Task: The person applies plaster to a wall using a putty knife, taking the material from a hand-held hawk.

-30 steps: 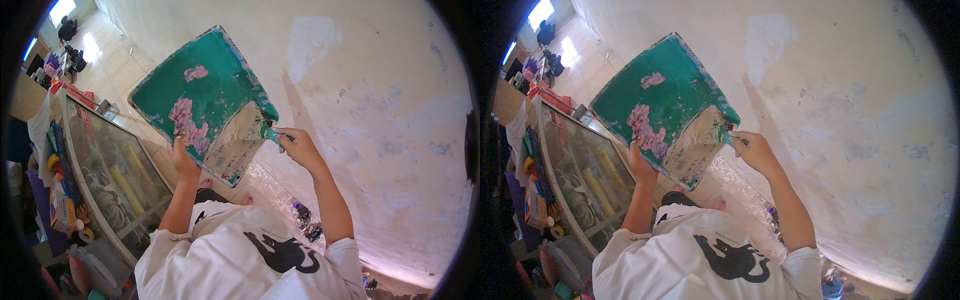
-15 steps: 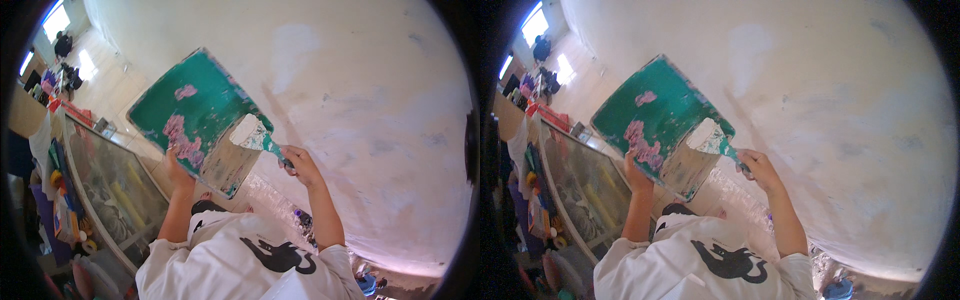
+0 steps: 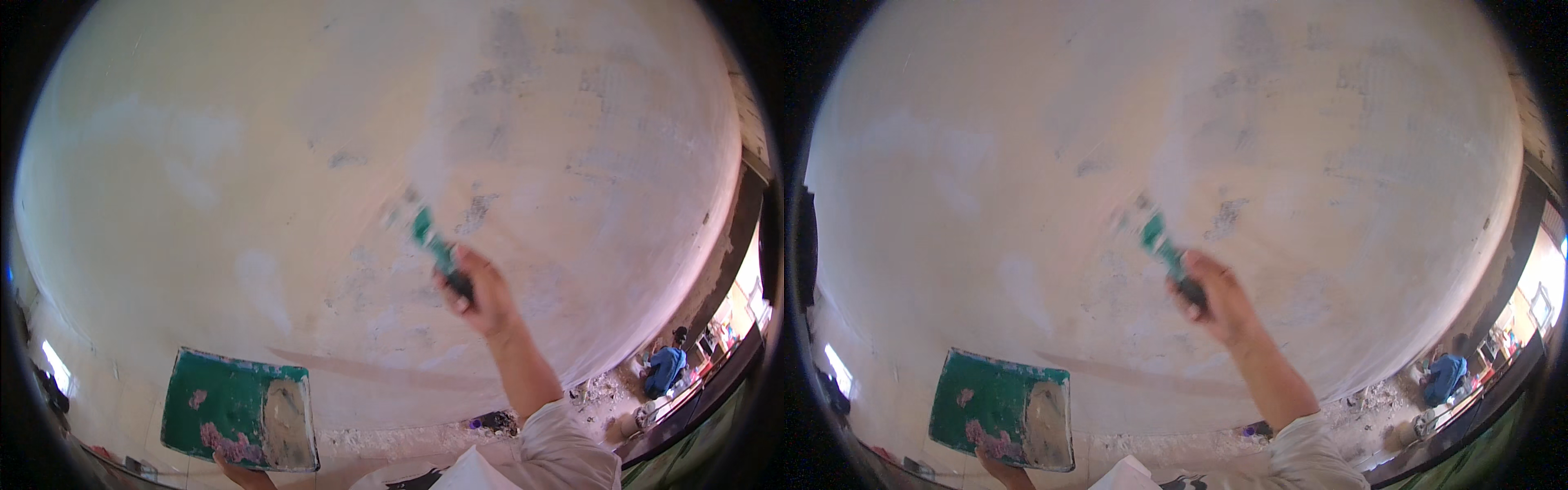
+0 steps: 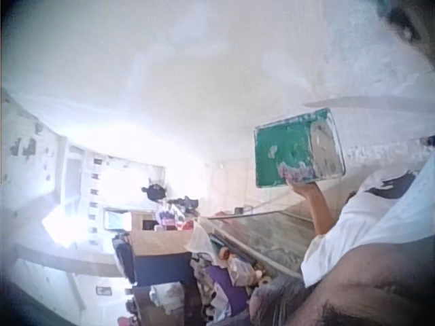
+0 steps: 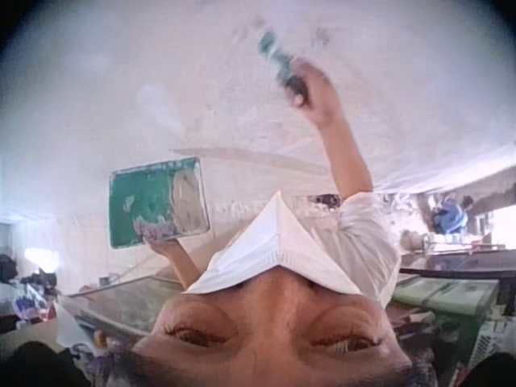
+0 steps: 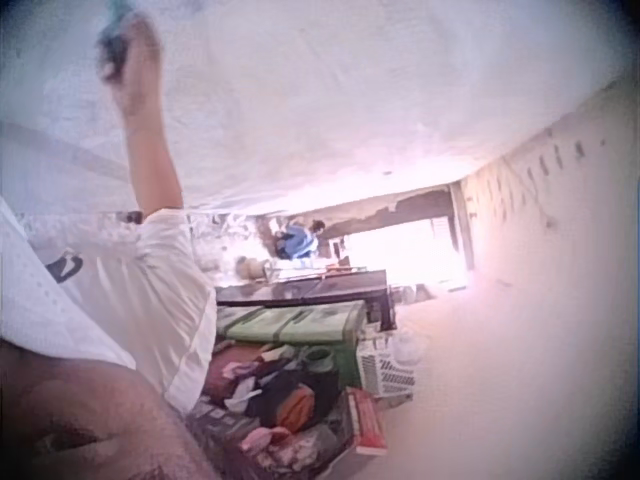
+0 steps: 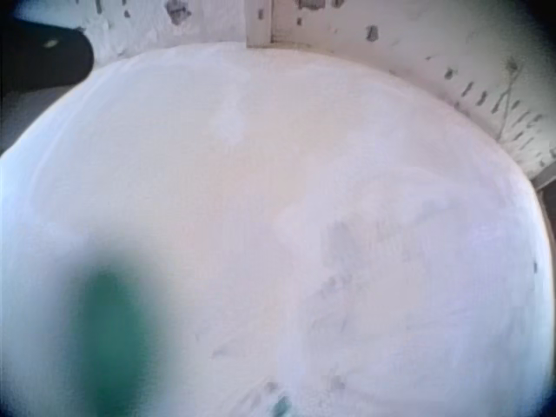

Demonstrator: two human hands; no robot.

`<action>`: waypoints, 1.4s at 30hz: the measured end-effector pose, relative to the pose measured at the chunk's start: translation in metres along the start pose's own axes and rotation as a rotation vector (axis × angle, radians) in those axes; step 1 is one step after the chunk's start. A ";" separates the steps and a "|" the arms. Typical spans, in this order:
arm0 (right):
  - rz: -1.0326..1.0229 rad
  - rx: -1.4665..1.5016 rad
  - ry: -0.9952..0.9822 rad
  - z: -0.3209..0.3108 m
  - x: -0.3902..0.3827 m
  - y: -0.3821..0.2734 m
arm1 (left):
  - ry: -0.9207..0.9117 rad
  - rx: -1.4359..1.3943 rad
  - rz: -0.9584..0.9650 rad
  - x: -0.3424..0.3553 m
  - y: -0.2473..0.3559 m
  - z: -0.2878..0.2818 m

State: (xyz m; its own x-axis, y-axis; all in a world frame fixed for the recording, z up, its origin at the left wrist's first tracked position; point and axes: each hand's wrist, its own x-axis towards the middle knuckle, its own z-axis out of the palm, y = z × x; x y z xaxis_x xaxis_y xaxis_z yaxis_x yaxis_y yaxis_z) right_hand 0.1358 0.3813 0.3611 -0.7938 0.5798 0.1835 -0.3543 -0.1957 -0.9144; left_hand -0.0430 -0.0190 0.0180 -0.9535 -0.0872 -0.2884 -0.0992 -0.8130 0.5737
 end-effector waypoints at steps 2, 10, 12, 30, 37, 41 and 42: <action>-0.236 -0.068 0.109 0.000 -0.006 -0.061 | -0.045 0.080 0.028 -0.004 0.007 0.012; -1.169 -0.887 0.582 0.022 -0.015 -0.180 | -0.097 0.153 -0.042 -0.023 0.028 0.026; -1.485 -1.241 0.688 0.016 0.002 -0.196 | -0.125 0.148 -0.049 -0.027 0.030 0.032; -1.342 -1.768 0.916 -0.014 0.064 -0.148 | -0.105 0.168 -0.112 -0.030 0.048 0.057; -1.478 -1.637 0.920 0.006 0.059 -0.167 | -0.106 0.174 -0.112 -0.033 0.050 0.051; -1.532 -1.666 0.962 0.032 0.080 -0.199 | -0.105 0.184 -0.110 -0.036 0.053 0.054; -1.511 -1.681 0.965 0.035 0.084 -0.201 | -0.102 0.188 -0.114 -0.037 0.053 0.054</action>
State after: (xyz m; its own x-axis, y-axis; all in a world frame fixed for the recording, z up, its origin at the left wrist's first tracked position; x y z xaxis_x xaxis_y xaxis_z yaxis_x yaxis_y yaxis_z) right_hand 0.1233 0.4418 0.5730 0.0161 -0.1925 0.9812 0.6732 0.7277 0.1317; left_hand -0.0284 -0.0276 0.1005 -0.9559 0.0652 -0.2863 -0.2500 -0.6919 0.6773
